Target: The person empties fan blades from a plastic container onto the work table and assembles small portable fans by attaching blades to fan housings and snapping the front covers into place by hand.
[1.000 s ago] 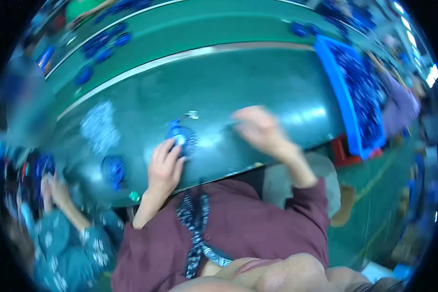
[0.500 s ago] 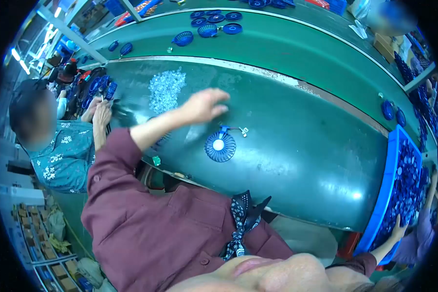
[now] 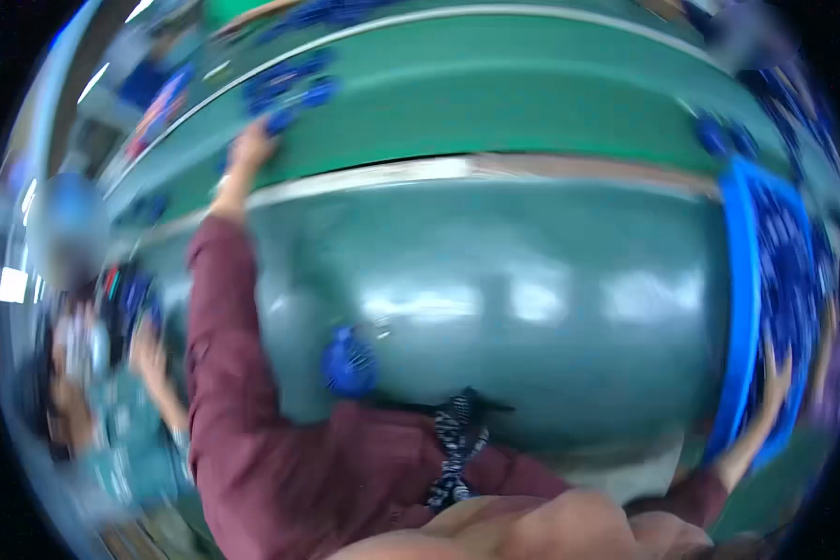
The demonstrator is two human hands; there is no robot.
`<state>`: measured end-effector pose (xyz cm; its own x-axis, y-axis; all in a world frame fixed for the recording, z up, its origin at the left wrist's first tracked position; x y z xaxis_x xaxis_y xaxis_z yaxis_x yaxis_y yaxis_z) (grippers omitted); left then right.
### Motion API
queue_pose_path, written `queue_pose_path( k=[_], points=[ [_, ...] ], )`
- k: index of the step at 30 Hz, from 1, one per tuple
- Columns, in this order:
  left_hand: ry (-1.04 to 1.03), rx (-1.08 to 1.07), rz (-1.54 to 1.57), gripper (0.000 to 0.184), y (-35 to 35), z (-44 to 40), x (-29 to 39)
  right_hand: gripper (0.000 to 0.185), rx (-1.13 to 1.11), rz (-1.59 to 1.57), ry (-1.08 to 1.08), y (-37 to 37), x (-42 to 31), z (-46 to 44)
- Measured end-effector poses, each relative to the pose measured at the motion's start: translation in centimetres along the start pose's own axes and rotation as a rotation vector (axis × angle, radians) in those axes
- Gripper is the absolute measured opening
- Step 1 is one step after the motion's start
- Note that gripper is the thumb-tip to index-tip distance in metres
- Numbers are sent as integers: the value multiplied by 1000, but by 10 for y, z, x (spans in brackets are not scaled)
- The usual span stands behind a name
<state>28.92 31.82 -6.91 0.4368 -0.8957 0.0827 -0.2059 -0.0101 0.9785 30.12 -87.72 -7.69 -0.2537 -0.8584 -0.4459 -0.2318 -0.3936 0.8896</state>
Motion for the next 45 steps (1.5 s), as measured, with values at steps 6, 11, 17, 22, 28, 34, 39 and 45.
queue_pose_path(
  k=[6, 11, 17, 22, 28, 34, 39, 45],
  points=[
    [-110, 164, -91, 24, -75, -88, -106, 106, 209, 597, -61, 22, -72, 37],
    [-236, 176, 209, 14, 17, 2, 6, 100, 315, 448, -121, 25, -69, 44],
    [-561, -9, 413, 19, 94, 152, 163, 87, 187, 265, 82, 14, -121, 52],
    [-574, -356, 365, 21, 100, 232, 237, 82, 153, 295, 153, 14, -131, 65],
    [-734, -593, 168, 46, 140, 266, 324, 106, 57, 151, 191, 56, -129, 93],
    [-1078, -712, 522, 38, 136, 242, 517, 95, 250, 196, 156, 97, -97, 116],
    [-1076, -510, 717, 56, 97, 191, 706, 110, 131, 567, -122, 127, -32, 147],
    [-1315, -447, 627, 90, 63, 275, 873, 122, -122, 391, -91, 85, 12, 139]
  ],
)
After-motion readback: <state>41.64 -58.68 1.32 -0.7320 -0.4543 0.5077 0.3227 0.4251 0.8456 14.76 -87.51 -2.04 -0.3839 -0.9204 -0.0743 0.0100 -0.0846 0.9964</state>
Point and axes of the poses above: each hand's wrist, its own z-axis away from the middle knuckle, its own y-axis out of the back of the hand, x = y × z, the point moved 8 cm from there along -z, towards the middle knuckle, and after that the axes turned 15 degrees about z, right-handed, at the moved point
